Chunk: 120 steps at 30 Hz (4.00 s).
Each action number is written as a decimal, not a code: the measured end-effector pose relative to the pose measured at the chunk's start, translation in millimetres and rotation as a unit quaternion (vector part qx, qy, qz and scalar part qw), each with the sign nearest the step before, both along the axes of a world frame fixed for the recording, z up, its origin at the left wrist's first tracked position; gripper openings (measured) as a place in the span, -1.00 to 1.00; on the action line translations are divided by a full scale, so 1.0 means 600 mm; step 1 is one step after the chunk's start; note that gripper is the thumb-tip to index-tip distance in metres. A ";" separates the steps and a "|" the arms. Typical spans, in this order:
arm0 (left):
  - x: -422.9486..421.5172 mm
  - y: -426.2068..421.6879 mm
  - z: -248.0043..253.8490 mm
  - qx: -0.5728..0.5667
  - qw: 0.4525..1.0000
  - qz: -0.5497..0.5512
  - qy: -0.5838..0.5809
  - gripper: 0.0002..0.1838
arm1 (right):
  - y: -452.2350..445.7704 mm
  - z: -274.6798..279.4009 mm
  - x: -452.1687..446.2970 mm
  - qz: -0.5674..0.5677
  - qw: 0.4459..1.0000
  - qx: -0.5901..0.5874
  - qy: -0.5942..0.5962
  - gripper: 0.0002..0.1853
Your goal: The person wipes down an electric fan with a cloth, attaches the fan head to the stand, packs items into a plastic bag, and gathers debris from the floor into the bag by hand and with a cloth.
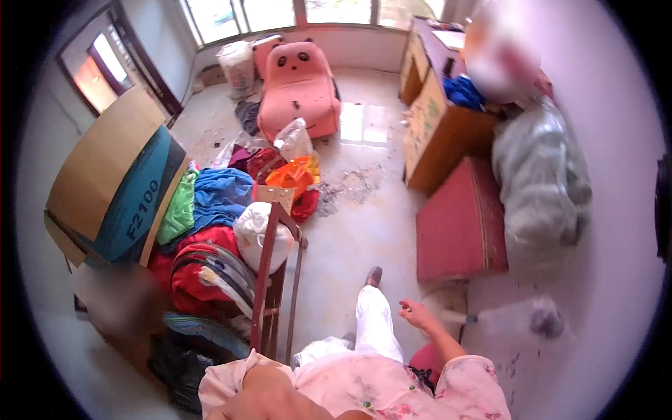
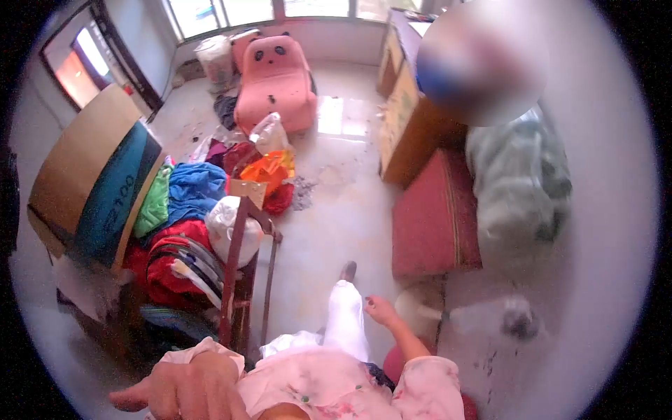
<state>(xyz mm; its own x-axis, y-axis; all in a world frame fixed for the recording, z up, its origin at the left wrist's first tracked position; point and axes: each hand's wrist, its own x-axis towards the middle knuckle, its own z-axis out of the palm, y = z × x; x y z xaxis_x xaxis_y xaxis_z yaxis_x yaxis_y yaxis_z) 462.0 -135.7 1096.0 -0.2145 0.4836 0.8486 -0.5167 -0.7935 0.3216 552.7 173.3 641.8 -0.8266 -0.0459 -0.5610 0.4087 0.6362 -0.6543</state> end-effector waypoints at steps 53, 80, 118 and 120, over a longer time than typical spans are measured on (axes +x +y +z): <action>-1.146 -0.093 -1.242 -0.795 0.003 0.474 -0.378 -0.39 | -0.106 -0.485 -1.492 0.472 0.880 0.057 -0.004 -0.83; -1.143 -0.118 -1.657 -0.564 0.028 0.804 -0.188 -0.38 | -0.142 -0.733 -1.625 0.351 0.911 -0.044 0.211 0.04; -1.044 -0.435 -1.928 -0.578 -0.067 0.635 -0.507 -0.73 | -0.205 -0.708 -1.671 0.313 0.928 -0.091 0.181 -0.72; -1.078 -0.386 -1.859 -0.439 -0.105 0.757 -0.473 -0.77 | -0.260 -0.700 -1.646 0.351 0.918 -0.134 0.126 -0.71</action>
<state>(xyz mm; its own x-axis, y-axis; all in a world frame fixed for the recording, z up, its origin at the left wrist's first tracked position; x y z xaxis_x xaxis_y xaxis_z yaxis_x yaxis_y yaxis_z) -184.8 -367.3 -19.5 -0.0754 -0.9971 0.0046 -0.3307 0.0293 0.9433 -435.1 17.3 221.6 -0.6433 -0.7248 -0.2466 -0.2265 0.4879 -0.8430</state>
